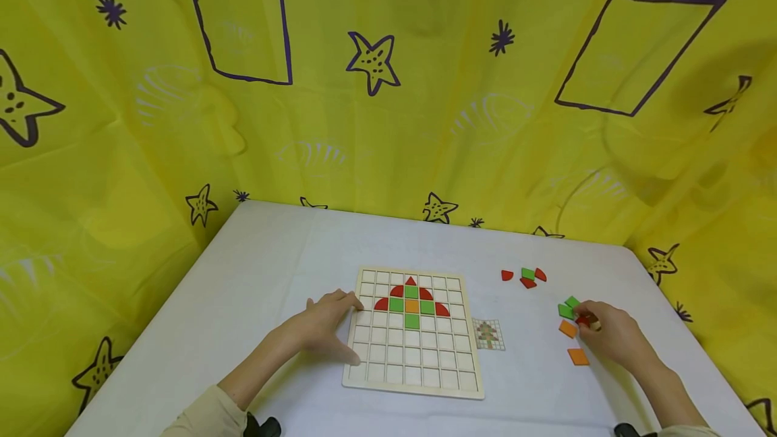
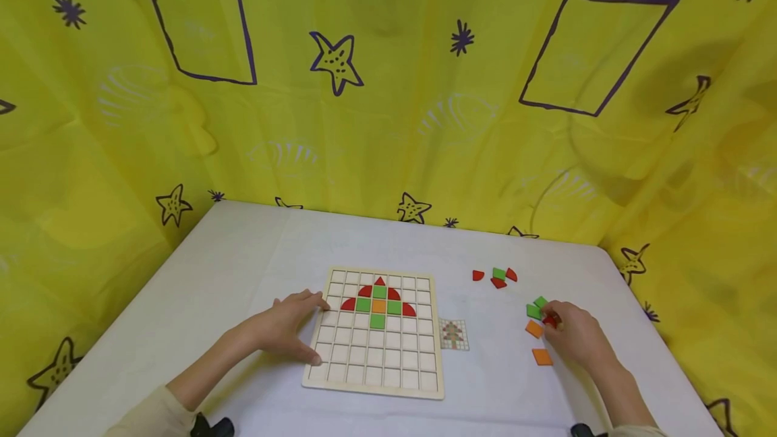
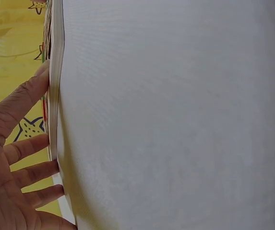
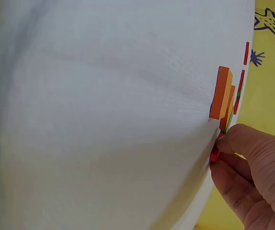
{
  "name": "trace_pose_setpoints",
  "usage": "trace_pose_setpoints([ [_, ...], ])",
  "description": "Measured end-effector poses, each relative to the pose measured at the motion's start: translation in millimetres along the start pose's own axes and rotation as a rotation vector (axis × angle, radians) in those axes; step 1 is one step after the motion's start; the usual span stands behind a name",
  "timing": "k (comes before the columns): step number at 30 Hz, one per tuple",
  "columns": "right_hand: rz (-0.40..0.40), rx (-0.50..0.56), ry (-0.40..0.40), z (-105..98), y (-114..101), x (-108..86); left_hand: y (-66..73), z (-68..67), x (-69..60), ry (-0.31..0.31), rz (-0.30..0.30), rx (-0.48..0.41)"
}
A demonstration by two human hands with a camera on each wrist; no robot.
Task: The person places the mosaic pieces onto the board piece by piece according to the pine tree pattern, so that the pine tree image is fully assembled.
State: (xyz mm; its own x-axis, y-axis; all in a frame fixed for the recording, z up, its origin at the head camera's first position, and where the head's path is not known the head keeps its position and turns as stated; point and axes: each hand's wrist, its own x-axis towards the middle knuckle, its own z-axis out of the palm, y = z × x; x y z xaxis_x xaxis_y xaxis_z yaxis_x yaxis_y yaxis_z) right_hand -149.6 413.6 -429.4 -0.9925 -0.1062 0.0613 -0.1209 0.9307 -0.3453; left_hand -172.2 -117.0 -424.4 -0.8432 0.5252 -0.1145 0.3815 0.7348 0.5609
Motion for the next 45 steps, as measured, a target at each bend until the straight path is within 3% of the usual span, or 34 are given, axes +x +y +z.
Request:
trace_pose_setpoints([
  [26,0.000,0.026,0.018,1,-8,-0.7,-2.0,1.2,0.5,-0.001,-0.005,-0.007],
  [33,-0.101,0.061,0.113,4,-24,-1.1,-0.9,0.0,-0.6,-0.001,-0.011,-0.006],
  [45,-0.228,0.083,0.151,17,-69,8.8,-1.9,1.6,0.1,0.001,-0.009,0.002],
])
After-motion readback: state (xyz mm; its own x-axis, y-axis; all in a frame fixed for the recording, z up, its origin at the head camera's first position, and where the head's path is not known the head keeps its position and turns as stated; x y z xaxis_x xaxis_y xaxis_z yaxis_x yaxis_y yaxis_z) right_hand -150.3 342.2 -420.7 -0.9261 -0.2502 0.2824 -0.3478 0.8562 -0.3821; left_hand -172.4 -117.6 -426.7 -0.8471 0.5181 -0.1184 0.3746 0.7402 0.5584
